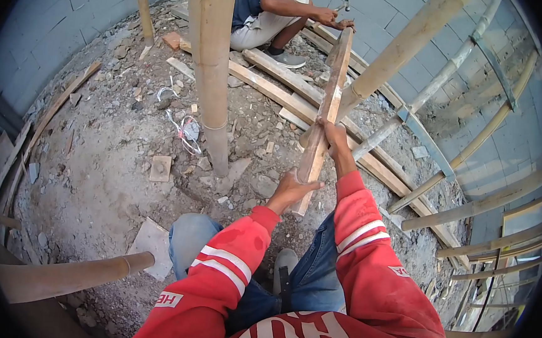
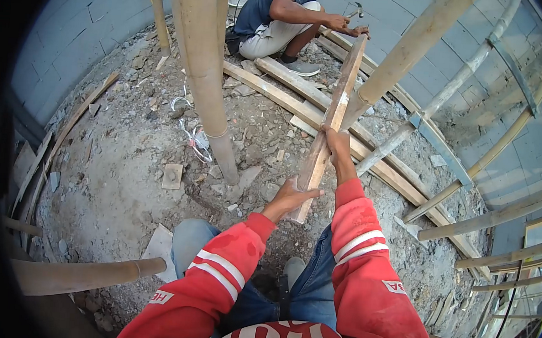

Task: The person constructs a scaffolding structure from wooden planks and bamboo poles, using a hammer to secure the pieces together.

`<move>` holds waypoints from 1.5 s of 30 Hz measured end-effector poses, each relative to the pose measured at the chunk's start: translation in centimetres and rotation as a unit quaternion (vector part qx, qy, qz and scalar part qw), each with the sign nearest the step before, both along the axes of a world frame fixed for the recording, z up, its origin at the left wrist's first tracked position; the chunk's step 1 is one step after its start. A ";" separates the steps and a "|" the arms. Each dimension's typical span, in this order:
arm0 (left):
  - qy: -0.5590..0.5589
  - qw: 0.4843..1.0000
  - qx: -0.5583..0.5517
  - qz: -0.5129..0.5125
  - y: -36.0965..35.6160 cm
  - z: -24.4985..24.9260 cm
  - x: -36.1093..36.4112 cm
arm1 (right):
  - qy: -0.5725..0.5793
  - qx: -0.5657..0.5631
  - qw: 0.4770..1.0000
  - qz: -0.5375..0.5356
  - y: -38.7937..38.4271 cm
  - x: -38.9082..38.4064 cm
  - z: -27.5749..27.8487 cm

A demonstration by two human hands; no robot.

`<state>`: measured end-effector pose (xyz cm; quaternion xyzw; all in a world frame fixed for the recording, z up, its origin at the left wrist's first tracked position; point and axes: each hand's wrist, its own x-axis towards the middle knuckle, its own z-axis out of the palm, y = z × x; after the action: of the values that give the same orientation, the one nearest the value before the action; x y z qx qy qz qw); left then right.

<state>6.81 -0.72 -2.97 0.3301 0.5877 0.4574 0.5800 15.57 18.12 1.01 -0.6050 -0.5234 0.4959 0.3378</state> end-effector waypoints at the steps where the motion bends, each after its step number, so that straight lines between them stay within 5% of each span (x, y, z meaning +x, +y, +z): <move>1: 0.048 0.998 0.026 -0.019 0.0 -0.5 0.1 | -0.010 0.009 1.000 -0.012 -0.2 -0.1 -0.4; 4: 0.124 0.991 0.056 0.010 -0.4 -1.2 0.2 | -0.016 0.017 0.999 -0.025 0.4 -0.4 -1.4; 10: 0.091 0.994 0.049 0.028 -0.5 -1.4 -0.3 | -0.108 0.057 0.992 -0.030 1.5 -1.4 -2.8; 31: 0.137 0.990 0.020 0.023 -1.1 1.7 -0.5 | -0.099 0.066 0.992 -0.027 1.7 -1.2 -3.2; 45: 0.082 0.997 0.001 0.003 -0.4 -0.4 -0.9 | -0.084 0.097 0.991 -0.047 1.7 -1.8 -3.9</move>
<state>5.93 -1.13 -3.37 0.3651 0.6340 0.4311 0.5281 13.73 19.84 -2.86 -0.6324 -0.5669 0.3737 0.3729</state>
